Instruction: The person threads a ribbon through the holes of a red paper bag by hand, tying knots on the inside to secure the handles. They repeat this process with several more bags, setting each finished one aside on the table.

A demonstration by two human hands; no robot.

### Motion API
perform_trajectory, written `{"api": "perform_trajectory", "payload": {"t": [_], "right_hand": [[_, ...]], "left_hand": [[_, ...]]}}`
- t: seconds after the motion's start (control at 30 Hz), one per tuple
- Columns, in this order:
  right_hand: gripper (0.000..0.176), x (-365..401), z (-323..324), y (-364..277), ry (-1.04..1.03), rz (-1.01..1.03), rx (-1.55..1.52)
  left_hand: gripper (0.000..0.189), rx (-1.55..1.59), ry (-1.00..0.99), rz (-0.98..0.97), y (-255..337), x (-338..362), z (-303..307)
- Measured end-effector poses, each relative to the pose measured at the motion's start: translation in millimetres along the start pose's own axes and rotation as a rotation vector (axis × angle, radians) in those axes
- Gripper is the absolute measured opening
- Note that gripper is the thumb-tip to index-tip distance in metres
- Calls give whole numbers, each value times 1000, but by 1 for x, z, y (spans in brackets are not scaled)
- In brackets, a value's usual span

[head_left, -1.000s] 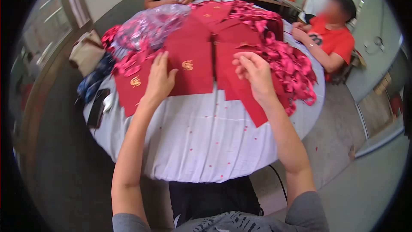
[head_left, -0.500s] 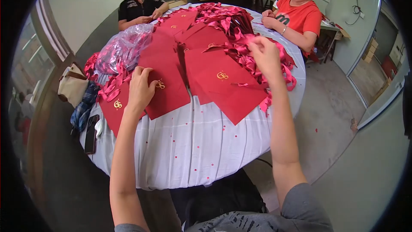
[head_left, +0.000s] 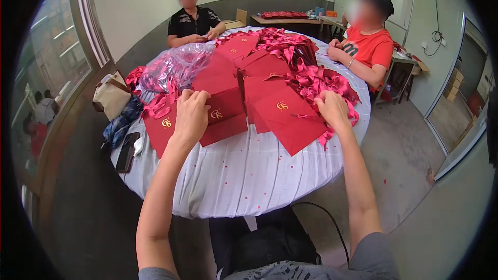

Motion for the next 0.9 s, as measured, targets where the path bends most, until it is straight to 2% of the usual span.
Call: {"api": "perform_trajectory", "payload": {"t": [0.07, 0.17, 0.23, 0.27, 0.33, 0.37, 0.47, 0.5, 0.6, 0.67, 0.7, 0.77, 0.8, 0.9], "right_hand": [[23, -4, 9, -5, 56, 61, -24], [24, -6, 31, -19, 177, 216, -241], [22, -7, 43, -29, 142, 203, -382], [21, -8, 45, -33, 139, 273, -381], [21, -15, 33, -37, -16, 245, -796], [21, -21, 30, -39, -110, 216, -814], [21, -23, 53, -65, -139, 269, -785], [22, -21, 59, -73, -147, 231, -824], [24, -14, 80, -94, -186, 219, -824], [23, -8, 73, -99, -346, 164, -862], [23, -5, 70, -104, -391, 197, -858], [23, 5, 62, -102, -448, 94, -808], [26, 5, 53, -98, -450, 106, -806], [21, 15, 35, -99, -540, 86, -980]], "left_hand": [[15, -74, 37, -23, 14, 4, 14], [16, -62, 51, -40, 33, 9, 42], [16, -42, 74, -38, 45, 14, 59], [15, -24, 96, -33, 50, 18, 69], [12, -2, 66, -20, 59, 25, 78], [12, 57, 13, 1, 60, 29, 78], [12, 173, -109, -28, 71, 41, 73], [13, 213, -154, -43, 77, 44, 71], [16, 163, -145, -45, 85, 49, 69], [18, 131, -146, -52, 89, 52, 67], [18, 108, -125, -71, 91, 54, 66], [18, 86, -103, -90, 95, 57, 66], [18, 70, -97, -104, 97, 59, 66], [20, 47, -103, -125, 100, 61, 69]]}}
Point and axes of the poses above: each hand's wrist, its own x-axis away from the middle knuckle, its own z-axis out of the back of the hand, y = z × x, the point moved 7 cm from there along -x, towards the middle knuckle, and after that the axes turned 2 degrees about -y, right-handed, at the moved point
